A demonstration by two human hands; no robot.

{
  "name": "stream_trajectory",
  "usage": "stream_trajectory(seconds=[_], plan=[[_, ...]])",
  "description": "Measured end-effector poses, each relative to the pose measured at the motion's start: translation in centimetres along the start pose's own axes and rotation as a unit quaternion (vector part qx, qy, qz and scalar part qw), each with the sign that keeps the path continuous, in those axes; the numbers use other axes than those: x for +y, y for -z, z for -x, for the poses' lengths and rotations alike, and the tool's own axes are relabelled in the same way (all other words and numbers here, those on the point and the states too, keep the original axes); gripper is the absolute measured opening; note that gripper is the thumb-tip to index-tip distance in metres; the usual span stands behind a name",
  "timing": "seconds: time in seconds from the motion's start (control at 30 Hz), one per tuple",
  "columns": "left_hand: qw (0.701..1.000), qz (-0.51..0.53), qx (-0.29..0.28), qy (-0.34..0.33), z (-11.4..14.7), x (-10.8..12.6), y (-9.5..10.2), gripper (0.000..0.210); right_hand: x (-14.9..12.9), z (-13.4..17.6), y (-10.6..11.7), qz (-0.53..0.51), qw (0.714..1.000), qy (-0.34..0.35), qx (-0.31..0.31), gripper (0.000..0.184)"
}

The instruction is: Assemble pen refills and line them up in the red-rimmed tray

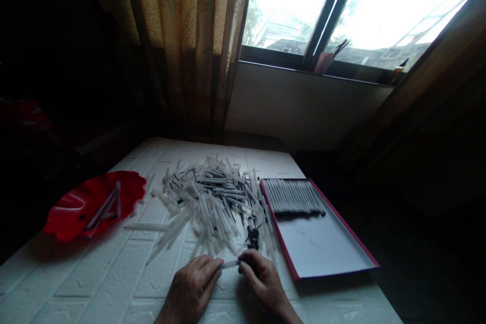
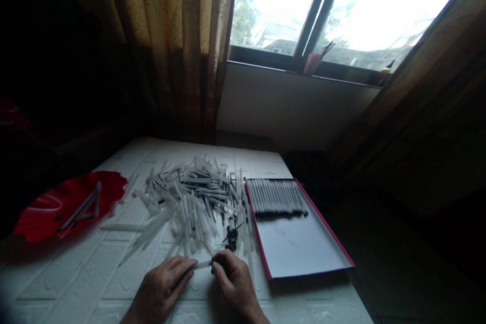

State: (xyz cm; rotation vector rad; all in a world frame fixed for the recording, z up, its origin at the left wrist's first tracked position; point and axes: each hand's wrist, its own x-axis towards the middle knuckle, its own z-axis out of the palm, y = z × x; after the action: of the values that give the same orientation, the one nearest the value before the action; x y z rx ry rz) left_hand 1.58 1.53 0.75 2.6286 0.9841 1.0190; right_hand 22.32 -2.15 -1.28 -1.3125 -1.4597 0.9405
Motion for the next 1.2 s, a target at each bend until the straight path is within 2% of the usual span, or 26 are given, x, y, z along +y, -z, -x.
stream_trajectory(seconds=[0.17,0.33,0.53,0.63,0.73,0.8,0.9,0.97,1.03,1.1,1.13,1.2], plan=[[1.0,-0.002,-0.001,-0.003,0.0,-0.2,0.0,0.04,-0.2,-0.1,0.1,0.004,1.0,-0.013,-0.002,0.019],[1.0,0.01,0.008,0.002,0.0,-0.2,0.1,0.034,-0.4,-0.2,0.1,-0.032,0.999,-0.029,-0.005,0.023],[0.999,-0.013,0.05,0.014,0.1,-0.2,0.0,0.031,0.4,-0.4,0.3,-0.128,0.988,-0.068,0.05,0.032],[0.999,-0.013,0.049,0.011,0.0,-0.3,0.0,0.031,0.3,-0.2,1.0,-0.143,0.986,-0.068,0.06,0.028],[1.0,-0.007,0.018,0.0,-0.1,-0.1,0.0,0.032,-0.9,0.2,1.9,-0.028,0.999,-0.022,0.006,0.017],[1.0,-0.013,-0.012,-0.019,-0.1,0.2,0.0,0.032,-1.7,0.6,2.1,0.091,0.995,0.026,-0.044,0.021],[0.997,-0.024,-0.05,-0.046,0.0,0.7,0.1,0.032,-2.0,1.1,1.9,0.247,0.96,0.092,-0.098,0.027],[0.997,-0.023,-0.046,-0.057,0.0,0.7,0.4,0.031,-1.7,1.2,1.8,0.317,0.935,0.122,-0.106,0.024],[0.998,-0.023,-0.018,-0.053,-0.2,0.2,0.8,0.029,-1.3,1.4,2.0,0.346,0.924,0.133,-0.095,0.018],[0.999,-0.033,0.004,-0.029,-0.7,-0.7,1.2,0.028,-0.8,1.7,2.5,0.339,0.929,0.126,-0.073,0.015],[0.999,-0.042,0.001,-0.017,-1.0,-1.1,1.3,0.027,-0.5,1.9,2.8,0.329,0.935,0.119,-0.06,0.014],[0.997,-0.07,-0.038,0.001,-1.9,-1.9,1.5,0.022,0.4,2.4,3.2,0.298,0.948,0.105,-0.033,0.015]])
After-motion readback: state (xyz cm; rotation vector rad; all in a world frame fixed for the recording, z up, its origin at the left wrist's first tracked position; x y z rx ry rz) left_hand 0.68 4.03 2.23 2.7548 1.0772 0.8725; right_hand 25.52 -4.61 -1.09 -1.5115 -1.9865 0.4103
